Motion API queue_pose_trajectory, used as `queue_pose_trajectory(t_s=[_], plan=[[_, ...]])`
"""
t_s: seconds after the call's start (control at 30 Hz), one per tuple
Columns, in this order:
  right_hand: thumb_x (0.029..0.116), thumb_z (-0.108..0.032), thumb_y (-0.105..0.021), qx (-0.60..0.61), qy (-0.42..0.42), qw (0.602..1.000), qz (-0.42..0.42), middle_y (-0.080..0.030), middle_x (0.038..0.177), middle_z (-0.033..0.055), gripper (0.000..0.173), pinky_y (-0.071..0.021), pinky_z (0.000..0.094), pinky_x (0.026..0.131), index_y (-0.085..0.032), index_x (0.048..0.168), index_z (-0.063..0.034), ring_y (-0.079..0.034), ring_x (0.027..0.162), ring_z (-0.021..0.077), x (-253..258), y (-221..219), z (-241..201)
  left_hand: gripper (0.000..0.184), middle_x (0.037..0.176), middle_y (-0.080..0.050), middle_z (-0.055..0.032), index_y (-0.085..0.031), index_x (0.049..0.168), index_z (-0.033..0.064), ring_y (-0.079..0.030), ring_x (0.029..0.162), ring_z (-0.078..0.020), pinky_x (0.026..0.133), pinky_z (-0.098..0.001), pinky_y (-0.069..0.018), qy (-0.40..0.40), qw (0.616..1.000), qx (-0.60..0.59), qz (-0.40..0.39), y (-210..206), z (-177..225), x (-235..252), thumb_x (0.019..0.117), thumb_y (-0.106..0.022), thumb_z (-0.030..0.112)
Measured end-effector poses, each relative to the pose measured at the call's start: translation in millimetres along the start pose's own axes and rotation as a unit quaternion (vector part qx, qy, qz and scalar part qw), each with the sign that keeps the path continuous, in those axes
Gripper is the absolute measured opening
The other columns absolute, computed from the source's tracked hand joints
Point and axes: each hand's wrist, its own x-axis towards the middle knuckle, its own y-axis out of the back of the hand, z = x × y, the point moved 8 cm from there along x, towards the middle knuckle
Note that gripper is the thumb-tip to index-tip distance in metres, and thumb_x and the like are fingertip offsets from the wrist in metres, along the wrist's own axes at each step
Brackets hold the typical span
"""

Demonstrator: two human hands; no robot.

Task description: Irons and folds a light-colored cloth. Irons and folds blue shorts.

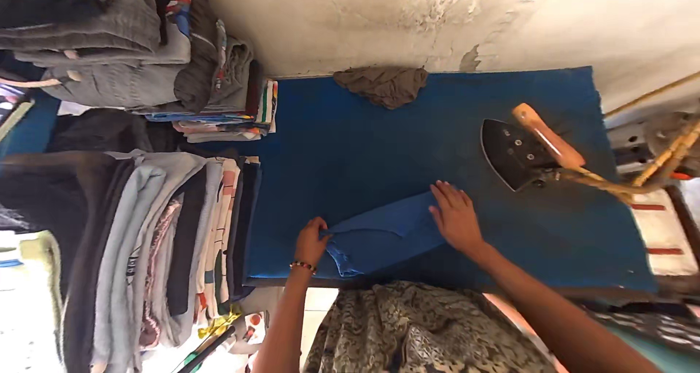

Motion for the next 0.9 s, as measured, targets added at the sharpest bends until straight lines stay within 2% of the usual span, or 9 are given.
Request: queue_pose_trajectory(t_s=[0.07, 0.17, 0.33, 0.4, 0.47, 0.6, 0.67, 0.77, 0.9], plan=[[0.1044, -0.047, -0.049, -0.019, -0.010, 0.999, -0.038, -0.033, 0.166, 0.0193, 0.072, -0.0125, 0.0770, 0.117, -0.036, 0.159, -0.0035, -0.024, 0.155, 0.0438, -7, -27, 17, 0.031, 0.125, -0.063, -0.0286, -0.061, 0.121, -0.0102, -0.062, 0.119, -0.0399, 0.105, -0.0513, -0.0476, 0.020, 0.999, -0.004, 0.030, 4, -7, -6, 0.0969, -0.068, 0.008], [0.1015, -0.058, -0.050, -0.045, -0.035, 0.997, -0.057, -0.023, 0.170, 0.0174, 0.085, -0.0025, 0.0785, 0.116, -0.026, 0.163, -0.0042, -0.015, 0.158, 0.0411, -7, -27, 21, 0.041, 0.124, -0.065, -0.0274, -0.054, 0.135, -0.0086, -0.066, 0.114, -0.0389, 0.101, -0.0525, -0.0510, 0.095, 0.987, -0.074, 0.106, 3, -28, -34, 0.1042, -0.060, 0.018], [0.1041, -0.053, -0.044, -0.021, 0.085, 0.996, 0.016, -0.032, 0.165, 0.0237, 0.076, -0.0157, 0.0774, 0.116, -0.038, 0.157, 0.0007, -0.025, 0.155, 0.0440, -31, -38, -87, 0.053, 0.123, -0.066, -0.0305, -0.052, 0.135, -0.0141, -0.064, 0.117, -0.0391, 0.104, -0.0511, -0.0479, 0.199, 0.940, -0.266, 0.077, -40, -30, -75, 0.1015, -0.066, 0.024], [0.1051, -0.049, -0.045, 0.012, 0.136, 0.987, -0.083, -0.033, 0.166, 0.0164, 0.070, -0.0191, 0.0751, 0.117, -0.037, 0.159, -0.0047, -0.028, 0.155, 0.0406, -42, -75, -121, 0.056, 0.126, -0.063, -0.0311, -0.052, 0.136, -0.0137, -0.061, 0.119, -0.0393, 0.105, -0.0511, -0.0463, 0.228, 0.929, -0.286, 0.058, -48, -31, -68, 0.0989, -0.070, 0.024], [0.1054, -0.046, -0.049, 0.024, 0.128, 0.970, -0.203, -0.020, 0.171, 0.0133, 0.074, -0.0096, 0.0734, 0.120, -0.026, 0.163, -0.0054, -0.015, 0.159, 0.0383, -45, -96, -126, 0.053, 0.123, -0.063, -0.0300, -0.054, 0.133, -0.0121, -0.061, 0.113, -0.0373, 0.098, -0.0499, -0.0490, 0.245, 0.917, -0.311, 0.052, -54, -34, -60, 0.0965, -0.073, 0.022], [0.1102, -0.039, -0.043, 0.097, 0.052, 0.941, -0.319, -0.019, 0.172, 0.0137, 0.065, -0.0025, 0.0679, 0.123, -0.027, 0.163, -0.0053, -0.010, 0.160, 0.0348, -28, -70, -135, 0.044, 0.119, -0.063, -0.0277, -0.055, 0.131, -0.0088, -0.065, 0.103, -0.0345, 0.085, -0.0486, -0.0566, 0.224, 0.883, -0.404, 0.079, -52, -27, -53, 0.0938, -0.073, 0.007], [0.1112, -0.037, -0.039, 0.162, 0.026, 0.944, -0.286, -0.033, 0.166, 0.0169, 0.057, -0.0130, 0.0630, 0.124, -0.039, 0.157, -0.0033, -0.023, 0.157, 0.0358, -17, -51, -144, 0.050, 0.122, -0.061, -0.0281, -0.052, 0.136, -0.0073, -0.065, 0.105, -0.0357, 0.084, -0.0498, -0.0580, 0.204, 0.893, -0.388, 0.102, -49, -18, -49, 0.0927, -0.074, 0.005], [0.1115, -0.037, -0.039, 0.197, 0.039, 0.924, -0.326, -0.033, 0.166, 0.0189, 0.058, -0.0191, 0.0608, 0.124, -0.037, 0.158, -0.0031, -0.026, 0.155, 0.0382, -16, -58, -159, 0.064, 0.132, -0.059, -0.0324, -0.043, 0.144, -0.0103, -0.059, 0.124, -0.0415, 0.103, -0.0544, -0.0483, 0.187, 0.928, -0.296, 0.126, -43, -9, -46, 0.0924, -0.076, 0.011], [0.1107, -0.042, -0.042, 0.230, 0.051, 0.883, -0.405, -0.026, 0.168, 0.0208, 0.065, -0.0129, 0.0595, 0.125, -0.034, 0.158, 0.0018, -0.019, 0.158, 0.0375, -25, -62, -165, 0.062, 0.112, -0.065, -0.0305, -0.045, 0.138, -0.0135, -0.065, 0.103, -0.0377, 0.093, -0.0512, -0.0519, 0.136, 0.936, -0.260, 0.194, -28, 20, -56, 0.0892, -0.078, 0.007]])
